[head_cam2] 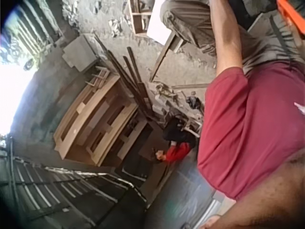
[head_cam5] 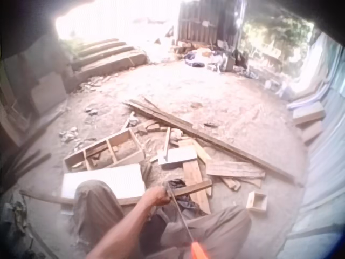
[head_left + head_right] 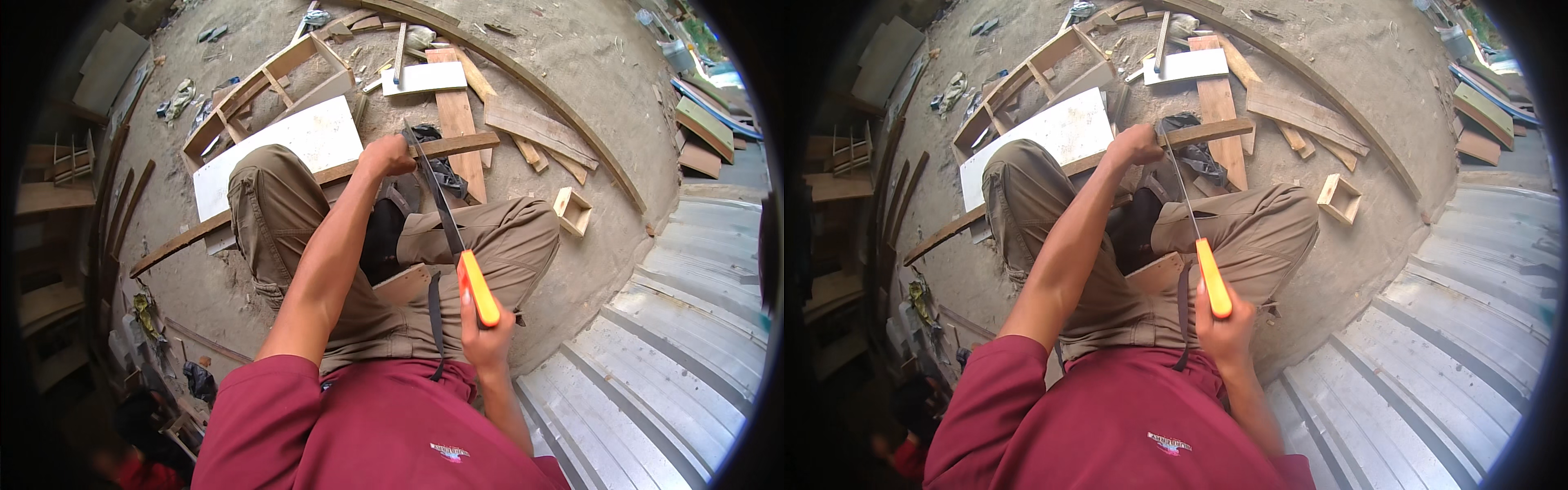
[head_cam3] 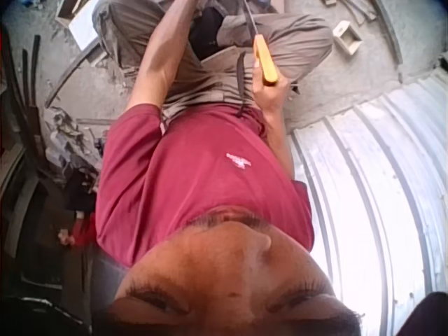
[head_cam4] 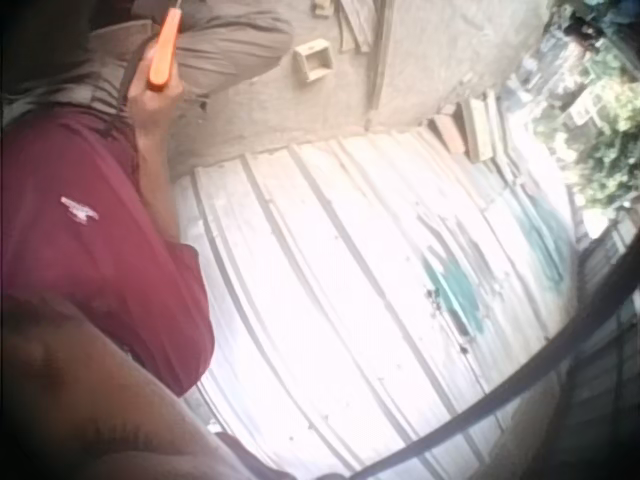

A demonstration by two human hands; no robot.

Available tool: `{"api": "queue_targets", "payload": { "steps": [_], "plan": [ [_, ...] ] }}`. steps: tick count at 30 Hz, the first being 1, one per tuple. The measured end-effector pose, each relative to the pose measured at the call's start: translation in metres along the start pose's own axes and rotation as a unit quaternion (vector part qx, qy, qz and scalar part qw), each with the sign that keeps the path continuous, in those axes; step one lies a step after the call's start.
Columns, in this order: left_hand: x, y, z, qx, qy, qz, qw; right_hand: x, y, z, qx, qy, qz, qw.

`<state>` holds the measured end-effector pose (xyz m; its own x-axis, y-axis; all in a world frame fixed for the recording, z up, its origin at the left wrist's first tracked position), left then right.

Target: The person sits on the floor and uses a hand saw to cut a small wooden stick. After cutting, they use a sanding block to smooth the edges of the stick and then fit it into a wooden frame.

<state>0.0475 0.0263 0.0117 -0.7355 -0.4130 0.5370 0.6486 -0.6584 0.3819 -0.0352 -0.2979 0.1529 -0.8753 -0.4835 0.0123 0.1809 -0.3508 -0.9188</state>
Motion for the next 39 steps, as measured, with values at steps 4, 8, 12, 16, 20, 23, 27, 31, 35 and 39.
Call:
{"api": "queue_targets", "payload": {
  "steps": [4, 8, 12, 16, 20, 23, 27, 31, 35, 39],
  "plan": [
    [0.003, 0.013, -0.005, -0.041, -0.013, -0.02, 0.999, -0.08, 0.02, -0.06, -0.02, 0.009, 0.011, 1.0],
    [0.002, 0.005, -0.004, -0.037, -0.011, -0.013, 0.999, -0.038, 0.012, -0.046, -0.019, -0.005, 0.003, 1.0],
    [-0.005, 0.004, 0.009, 0.011, -0.049, 0.003, 0.999, 0.005, -0.001, -0.006, 0.004, 0.004, 0.03, 1.0],
    [0.011, 0.018, -0.013, -0.032, -0.043, -0.024, 0.998, -0.073, 0.032, -0.057, -0.005, 0.008, 0.004, 1.0],
    [0.003, 0.018, -0.016, -0.041, -0.046, -0.028, 0.998, -0.104, 0.028, -0.084, 0.004, 0.02, 0.04, 0.999],
    [-0.009, 0.006, -0.004, -0.016, -0.054, -0.011, 0.998, -0.054, 0.023, -0.056, -0.013, 0.002, 0.024, 1.0],
    [-0.009, 0.001, -0.008, 0.008, -0.009, -0.028, 1.0, -0.002, 0.004, -0.013, 0.005, 0.0, 0.029, 1.0],
    [0.007, 0.015, -0.014, -0.024, 0.007, -0.039, 0.999, -0.069, 0.024, -0.05, 0.002, -0.006, 0.003, 1.0],
    [0.013, 0.022, 0.0, -0.029, 0.006, -0.043, 0.999, -0.09, 0.019, -0.069, -0.007, 0.0, -0.011, 1.0],
    [0.009, 0.002, -0.008, 0.0, 0.02, -0.018, 1.0, 0.009, 0.01, -0.012, -0.007, -0.017, 0.014, 1.0]
  ]
}}
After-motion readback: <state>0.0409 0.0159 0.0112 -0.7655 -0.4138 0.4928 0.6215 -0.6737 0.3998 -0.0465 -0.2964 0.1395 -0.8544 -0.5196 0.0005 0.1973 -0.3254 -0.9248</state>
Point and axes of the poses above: each hand's wrist, its own x-axis away from the middle knuckle, its own z-axis out of the back of the hand, y = z × x, the point moved 2 cm from there along -x, towards the middle knuckle
